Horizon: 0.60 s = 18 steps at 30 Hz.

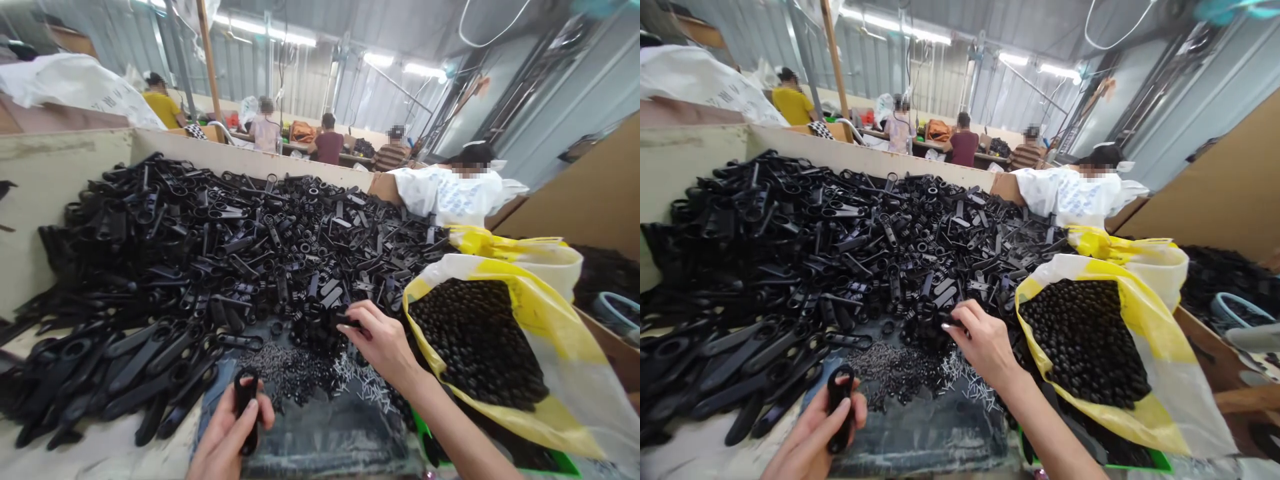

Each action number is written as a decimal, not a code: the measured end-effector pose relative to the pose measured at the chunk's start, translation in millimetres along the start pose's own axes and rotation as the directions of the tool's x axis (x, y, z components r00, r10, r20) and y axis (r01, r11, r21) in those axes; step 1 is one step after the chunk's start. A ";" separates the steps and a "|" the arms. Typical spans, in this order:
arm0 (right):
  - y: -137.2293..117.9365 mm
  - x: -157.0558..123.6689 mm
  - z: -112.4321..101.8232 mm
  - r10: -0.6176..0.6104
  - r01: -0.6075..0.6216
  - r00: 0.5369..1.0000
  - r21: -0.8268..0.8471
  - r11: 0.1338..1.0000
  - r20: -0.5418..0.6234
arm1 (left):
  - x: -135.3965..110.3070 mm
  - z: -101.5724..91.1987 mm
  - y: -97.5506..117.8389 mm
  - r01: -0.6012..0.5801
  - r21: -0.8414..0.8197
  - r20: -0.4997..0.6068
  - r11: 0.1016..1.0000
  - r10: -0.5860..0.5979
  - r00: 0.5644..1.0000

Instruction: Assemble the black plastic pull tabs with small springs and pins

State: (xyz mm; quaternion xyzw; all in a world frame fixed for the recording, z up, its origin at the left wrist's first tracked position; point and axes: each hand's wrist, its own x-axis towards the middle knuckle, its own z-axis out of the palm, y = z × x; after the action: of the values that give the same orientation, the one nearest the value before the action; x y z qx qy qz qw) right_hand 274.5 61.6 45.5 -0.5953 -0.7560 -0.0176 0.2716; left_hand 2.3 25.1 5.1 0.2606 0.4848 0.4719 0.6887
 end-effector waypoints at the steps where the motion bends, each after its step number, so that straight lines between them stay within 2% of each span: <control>1: -10.8 -6.9 1.3 0.018 -0.018 1.000 0.033 0.999 -0.014 | -0.1 3.9 -1.7 -0.005 -0.024 -0.014 1.000 0.005 1.000; 4: -52.7 -31.4 13.2 0.034 -0.033 0.999 0.173 0.984 0.000 | -2.4 18.0 -7.9 0.010 -0.059 -0.017 0.998 -0.011 1.000; 7: -89.0 -51.5 30.7 0.001 -0.005 1.000 0.159 0.987 0.028 | -4.5 27.0 -13.3 -0.005 -0.006 -0.022 1.000 0.005 1.000; 11: -107.9 -63.3 42.7 0.000 -0.018 0.993 0.151 0.988 0.121 | -3.3 21.4 -15.5 -0.022 0.114 -0.018 0.993 0.025 1.000; 14: -112.0 -63.1 37.9 0.007 -0.072 0.971 0.263 0.962 0.239 | -4.0 13.0 -12.6 -0.061 0.200 -0.008 0.978 0.064 0.998; 16: -115.0 -60.7 33.3 0.053 -0.215 0.936 0.447 0.868 0.347 | -6.5 10.4 -8.5 -0.059 0.187 -0.022 0.981 0.064 0.998; 17: -116.4 -59.7 32.2 0.080 -0.331 0.902 0.561 0.759 0.424 | -8.1 10.2 -5.8 -0.047 0.155 -0.036 0.987 0.053 0.998; 18: -117.6 -59.2 32.4 0.102 -0.461 0.856 0.658 0.595 0.507 | -9.9 10.8 -2.9 -0.035 0.113 -0.050 0.993 0.040 0.998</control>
State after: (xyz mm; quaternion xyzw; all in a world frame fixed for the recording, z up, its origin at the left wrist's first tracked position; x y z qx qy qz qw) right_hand 163.4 -13.8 27.2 -0.5287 -0.6245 0.4734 0.3263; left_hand 12.5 16.1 11.2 0.2957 0.5233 0.4634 0.6512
